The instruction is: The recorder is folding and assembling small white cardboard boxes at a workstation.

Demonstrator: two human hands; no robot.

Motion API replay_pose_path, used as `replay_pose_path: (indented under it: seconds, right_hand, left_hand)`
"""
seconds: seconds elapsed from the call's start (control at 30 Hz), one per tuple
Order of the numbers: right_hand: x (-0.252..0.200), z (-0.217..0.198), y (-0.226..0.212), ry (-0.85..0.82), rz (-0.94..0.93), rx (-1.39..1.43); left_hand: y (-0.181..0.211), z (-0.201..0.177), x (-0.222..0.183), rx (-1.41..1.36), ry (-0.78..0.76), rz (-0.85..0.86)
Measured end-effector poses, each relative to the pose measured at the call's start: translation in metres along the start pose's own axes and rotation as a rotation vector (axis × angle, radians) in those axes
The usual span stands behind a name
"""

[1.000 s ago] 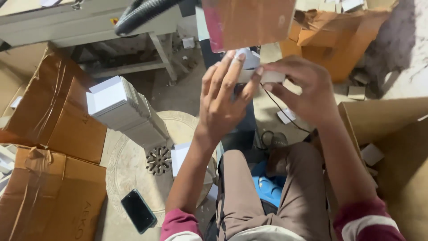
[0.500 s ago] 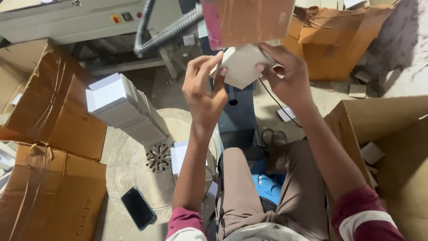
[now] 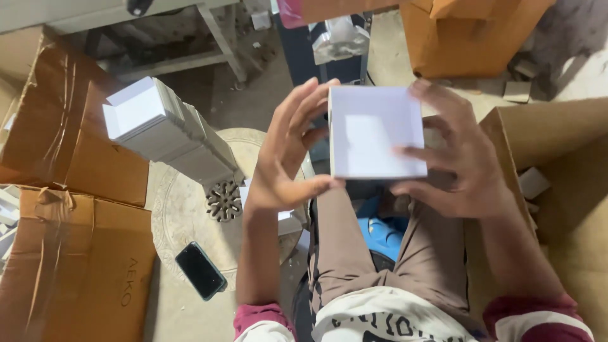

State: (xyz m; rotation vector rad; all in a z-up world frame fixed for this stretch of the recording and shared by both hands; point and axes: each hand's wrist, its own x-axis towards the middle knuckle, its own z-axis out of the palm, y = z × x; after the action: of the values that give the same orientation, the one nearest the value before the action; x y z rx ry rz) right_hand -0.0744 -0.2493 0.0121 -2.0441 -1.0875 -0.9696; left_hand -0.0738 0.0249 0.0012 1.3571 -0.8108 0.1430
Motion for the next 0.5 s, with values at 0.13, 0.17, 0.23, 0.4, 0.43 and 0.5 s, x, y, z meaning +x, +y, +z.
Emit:
replay_pose_path:
  seconds: [0.13, 0.17, 0.23, 0.4, 0.43, 0.5]
  right_hand:
    - [-0.009, -0.015, 0.000, -0.125, 0.238, 0.643]
    - [-0.010, -0.016, -0.002, -0.131, 0.284, 0.833]
    - [-0.019, -0.021, -0.004, -0.130, 0.324, 0.854]
    - [-0.048, -0.029, -0.009, -0.009, 0.244, 0.899]
    - [-0.052, -0.033, -0.012, -0.009, 0.295, 0.806]
    - [-0.078, -0.062, -0.022, -0.014, 0.339, 0.715]
  left_hand:
    - [0.005, 0.017, -0.018, -0.119, 0.007, -0.006]
    - [0.006, 0.020, -0.022, -0.121, 0.017, -0.019]
    - [0.000, 0.020, -0.024, -0.072, -0.015, -0.005]
    - [0.005, 0.023, -0.012, 0.110, -0.152, -0.001]
    - [0.005, 0.025, -0.006, 0.275, -0.094, 0.092]
    - [-0.005, 0.021, 0.008, 0.444, -0.030, 0.187]
